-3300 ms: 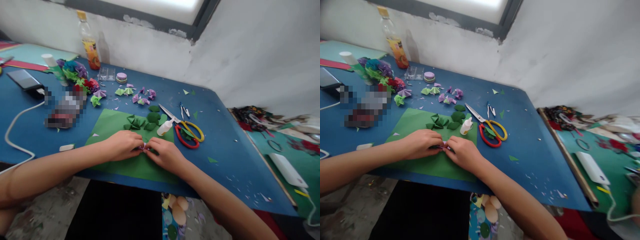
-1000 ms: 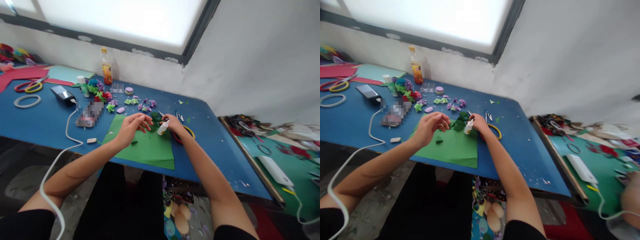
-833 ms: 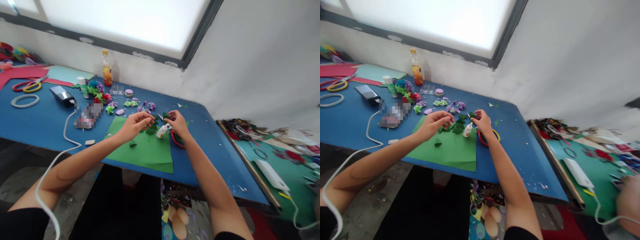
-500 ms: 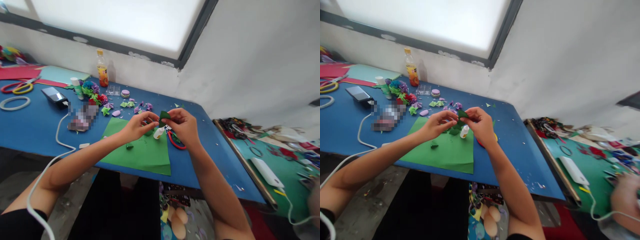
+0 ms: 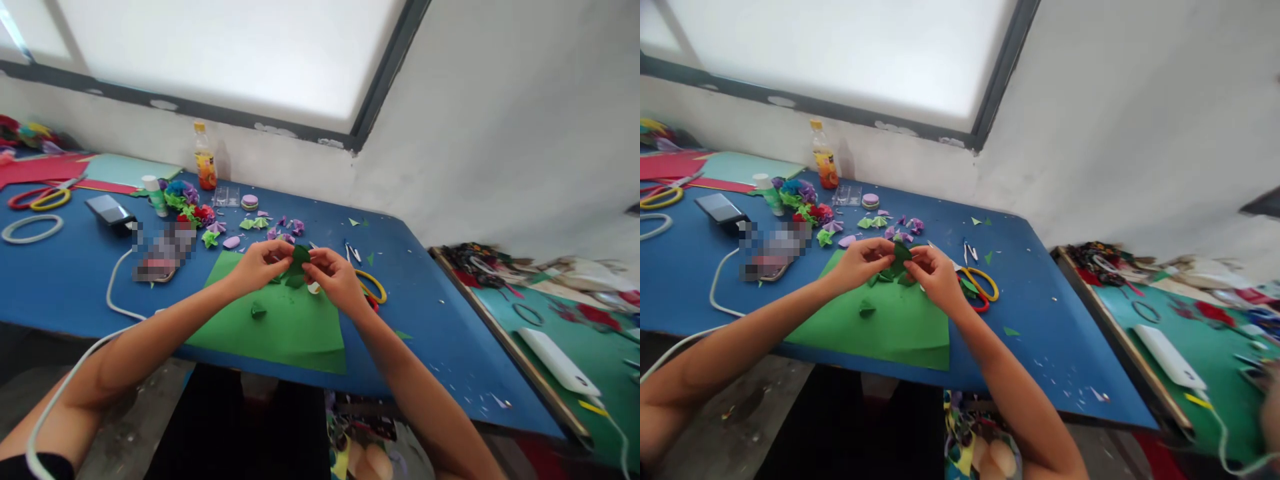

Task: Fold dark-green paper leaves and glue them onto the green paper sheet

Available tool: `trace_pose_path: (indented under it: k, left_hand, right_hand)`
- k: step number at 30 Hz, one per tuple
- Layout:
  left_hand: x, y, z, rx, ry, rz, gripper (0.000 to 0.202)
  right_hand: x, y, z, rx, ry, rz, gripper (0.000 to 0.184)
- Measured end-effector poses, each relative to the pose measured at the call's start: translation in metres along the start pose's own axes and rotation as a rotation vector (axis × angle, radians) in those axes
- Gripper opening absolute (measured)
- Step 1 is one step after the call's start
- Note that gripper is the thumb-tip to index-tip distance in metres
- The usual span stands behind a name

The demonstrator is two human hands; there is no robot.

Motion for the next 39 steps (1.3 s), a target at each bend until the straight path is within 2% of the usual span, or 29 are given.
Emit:
trace_pose_path:
  k: [4,8,11,13,17,20,22,24,27,31,34,39]
  left_hand:
    - [0.009,-0.005,0.002,-0.042,0.01,-0.088,0.021]
    - [0.018,0.0,0.007,0.019,-0.001,-0.151,0.017]
    - [0.018,0.005,0.01,0.071,0.017,-0.202,0.015]
    - [0.018,0.005,0.011,0.066,0.013,-0.214,0.018]
    - [0.029,0.001,0.008,0.054,-0.079,-0.189,0.019]
    - [0.043,0.006,0.009,0.197,-0.2,-0.132,0.019]
    - [0.05,0.014,0.014,0.348,-0.271,-0.163,0.019]
    - [0.055,0.02,0.022,0.488,-0.299,-0.278,0.018]
    - [0.06,0.029,0.031,0.624,-0.26,-0.494,0.014]
    - [0.061,0.043,0.035,0.684,-0.14,-0.664,0.013]
    - [0.056,0.052,0.037,0.725,0.012,-0.74,0.012]
    - [0.049,0.057,0.046,0.798,0.16,-0.863,0.021]
  right_hand:
    - [-0.019,0.015,0.005,0.013,0.048,-0.03,0.023]
    - [-0.034,0.023,0.012,0.036,0.056,-0.009,0.026]
    - [-0.042,0.023,0.015,0.048,0.058,0.014,0.028]
    - [-0.045,0.022,0.015,0.044,0.056,0.04,0.029]
    - [-0.045,0.017,0.013,0.01,0.047,0.069,0.029]
    - [-0.039,0.011,0.011,-0.015,0.026,0.142,0.026]
    - [-0.038,0.017,0.012,0.078,0.027,0.24,0.019]
    - [-0.043,0.031,0.017,0.234,0.051,0.339,0.013]
    - [-0.049,0.043,0.026,0.372,0.075,0.54,0.008]
    - [-0.044,0.048,0.032,0.381,0.018,0.817,0.012]
    - [-0.037,0.051,0.034,0.385,-0.038,0.961,0.012]
    - [-0.037,0.057,0.04,0.441,-0.082,1.154,0.015]
Point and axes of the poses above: each hand's wrist, its own z-axis away from the middle knuckle, its own y-axis out of the palm, x = y × z, the point moved 10 cm from there along -z, towards the middle knuckle, and after that the axes turned 4 degrees about z, right-handed, at the moved point
